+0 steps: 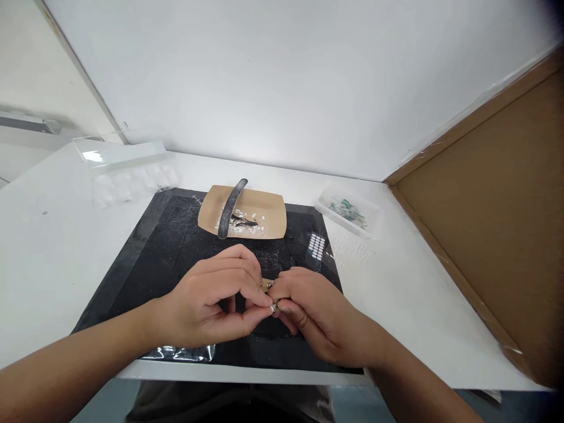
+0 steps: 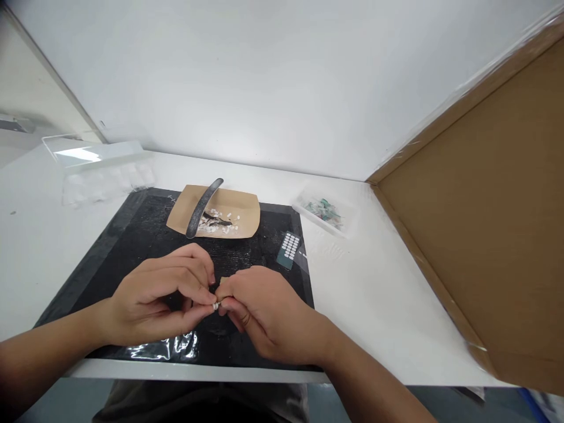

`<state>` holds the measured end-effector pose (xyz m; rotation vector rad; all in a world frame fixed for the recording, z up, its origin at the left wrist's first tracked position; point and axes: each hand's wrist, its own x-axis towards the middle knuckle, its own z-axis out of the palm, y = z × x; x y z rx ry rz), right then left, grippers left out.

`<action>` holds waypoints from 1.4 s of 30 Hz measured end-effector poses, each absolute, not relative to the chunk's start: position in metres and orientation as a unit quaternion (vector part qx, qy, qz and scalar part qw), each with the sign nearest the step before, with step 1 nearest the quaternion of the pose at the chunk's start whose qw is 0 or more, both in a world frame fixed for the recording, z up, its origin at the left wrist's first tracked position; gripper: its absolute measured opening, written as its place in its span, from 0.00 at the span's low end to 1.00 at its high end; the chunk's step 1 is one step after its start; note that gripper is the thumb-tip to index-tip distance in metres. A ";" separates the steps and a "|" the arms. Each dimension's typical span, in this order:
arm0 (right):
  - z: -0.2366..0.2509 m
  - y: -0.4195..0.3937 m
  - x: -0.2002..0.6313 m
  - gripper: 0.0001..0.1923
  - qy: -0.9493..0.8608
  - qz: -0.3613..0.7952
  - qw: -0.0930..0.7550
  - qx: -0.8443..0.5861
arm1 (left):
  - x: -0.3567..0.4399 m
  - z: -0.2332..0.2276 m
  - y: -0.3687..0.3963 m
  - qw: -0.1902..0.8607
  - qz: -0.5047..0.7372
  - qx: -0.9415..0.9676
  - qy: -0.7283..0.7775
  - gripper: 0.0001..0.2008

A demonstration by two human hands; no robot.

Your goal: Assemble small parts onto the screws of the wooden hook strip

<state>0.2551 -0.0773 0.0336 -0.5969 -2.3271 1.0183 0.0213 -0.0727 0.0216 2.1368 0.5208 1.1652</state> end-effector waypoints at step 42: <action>0.013 -0.082 0.248 0.07 -0.856 0.094 0.392 -0.323 | 0.019 0.005 -0.072 0.260 0.461 0.815 0.236 0.12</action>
